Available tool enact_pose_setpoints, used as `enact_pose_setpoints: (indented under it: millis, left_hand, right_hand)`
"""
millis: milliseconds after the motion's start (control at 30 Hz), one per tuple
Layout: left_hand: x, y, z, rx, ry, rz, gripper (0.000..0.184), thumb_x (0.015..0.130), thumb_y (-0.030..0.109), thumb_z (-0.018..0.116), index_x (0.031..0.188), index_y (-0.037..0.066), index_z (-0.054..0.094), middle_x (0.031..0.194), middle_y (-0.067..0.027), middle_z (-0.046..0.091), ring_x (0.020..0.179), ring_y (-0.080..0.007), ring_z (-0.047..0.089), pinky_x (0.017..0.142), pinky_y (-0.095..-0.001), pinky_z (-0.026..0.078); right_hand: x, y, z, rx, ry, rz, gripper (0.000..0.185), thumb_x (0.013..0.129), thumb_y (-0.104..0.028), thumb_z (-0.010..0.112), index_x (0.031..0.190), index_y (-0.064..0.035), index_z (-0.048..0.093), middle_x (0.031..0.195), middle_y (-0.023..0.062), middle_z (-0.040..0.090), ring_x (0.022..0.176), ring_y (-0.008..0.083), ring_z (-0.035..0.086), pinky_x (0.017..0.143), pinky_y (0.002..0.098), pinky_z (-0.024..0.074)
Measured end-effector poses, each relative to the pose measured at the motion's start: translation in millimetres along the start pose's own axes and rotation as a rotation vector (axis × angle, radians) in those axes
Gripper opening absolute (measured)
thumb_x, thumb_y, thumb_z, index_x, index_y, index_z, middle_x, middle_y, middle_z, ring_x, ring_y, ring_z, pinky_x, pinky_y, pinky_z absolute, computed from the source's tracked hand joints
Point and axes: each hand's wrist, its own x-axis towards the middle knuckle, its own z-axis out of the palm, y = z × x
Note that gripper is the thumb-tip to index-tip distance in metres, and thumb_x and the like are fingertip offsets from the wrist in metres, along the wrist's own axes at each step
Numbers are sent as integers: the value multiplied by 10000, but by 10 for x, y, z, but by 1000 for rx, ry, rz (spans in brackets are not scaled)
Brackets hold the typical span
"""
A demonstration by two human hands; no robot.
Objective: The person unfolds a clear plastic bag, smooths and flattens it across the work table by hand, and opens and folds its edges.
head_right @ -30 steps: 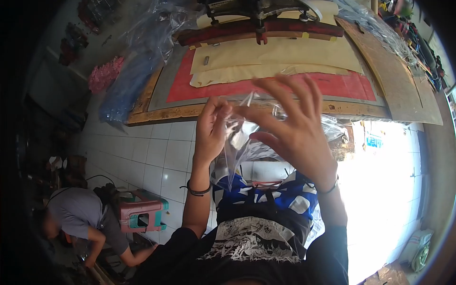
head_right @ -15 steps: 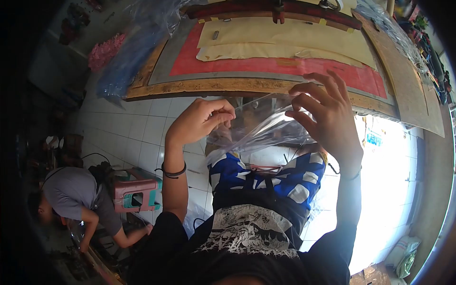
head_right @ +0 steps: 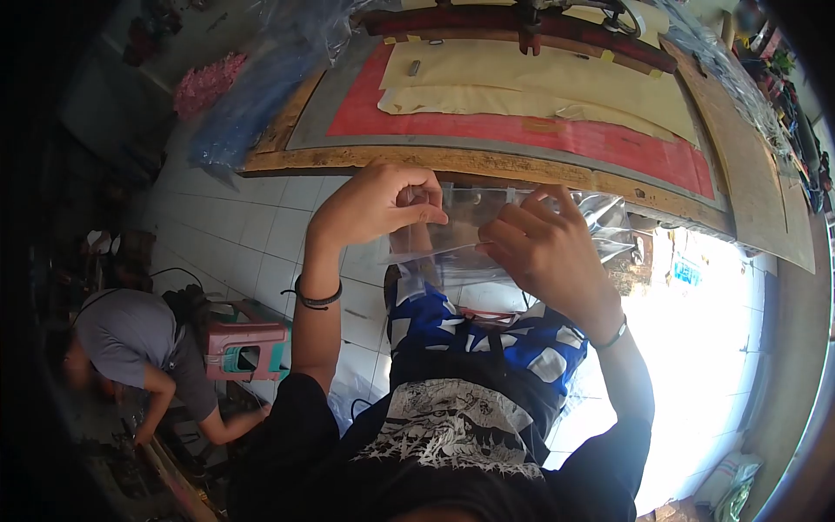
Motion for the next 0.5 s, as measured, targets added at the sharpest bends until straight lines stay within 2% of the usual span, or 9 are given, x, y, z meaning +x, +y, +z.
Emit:
enact_pose_setpoints:
  millis: [67,167,267,300,400,433,500]
  left_hand:
    - [17,21,75,-106,29,-11,221,789,208,781,877,20,707,761,-127,696,694,-231,682,667,-328,517]
    - [76,17,242,-138,95,78,151,815,126,768,894,19,698,755,-70,684,687,-118,626,638,-268,484]
    - [65,-62,286,-423,196,32,188,860,137,727,943,-28,691,854,-114,727,789,-152,702,711,-273,551]
    - [14,-66,249,-529,149,-120,192,906,138,687,988,-36,671,915,-99,723,842,-130,690,719,-254,551]
    - [-60,-176,345,-826,210,-73,191,909,73,673,1061,-41,654,961,-80,710,881,-109,663,751,-249,542]
    - [-77,-174,368,-784,168,-20,210,958,115,617,1102,-34,649,1001,-79,696,890,-116,660,798,-253,544]
    - [-110,-99,416,-815,194,-36,256,988,174,578,1125,-32,646,1021,-84,685,882,-119,655,769,-256,551]
  right_hand:
    - [26,-60,54,58,17,-15,167,746,-234,783,852,-163,676,807,-47,626,803,165,609,846,355,456]
    - [82,-153,146,134,32,-45,147,752,-211,785,865,-154,711,806,-27,627,816,200,607,778,357,470]
    - [122,-92,199,176,106,31,137,753,-214,788,847,-142,719,817,-13,626,835,203,602,750,358,467]
    - [108,-63,206,215,88,105,135,770,-199,782,830,-118,693,877,5,623,864,218,600,804,366,472]
    - [165,-67,207,282,215,193,115,801,-168,759,851,-86,696,957,49,632,908,260,604,840,389,473]
    - [180,-54,218,303,230,213,106,814,-156,750,861,-76,700,993,67,638,926,273,612,855,397,473]
    - [174,-19,321,403,243,274,100,833,-143,736,877,-59,706,1024,95,653,938,288,632,859,402,480]
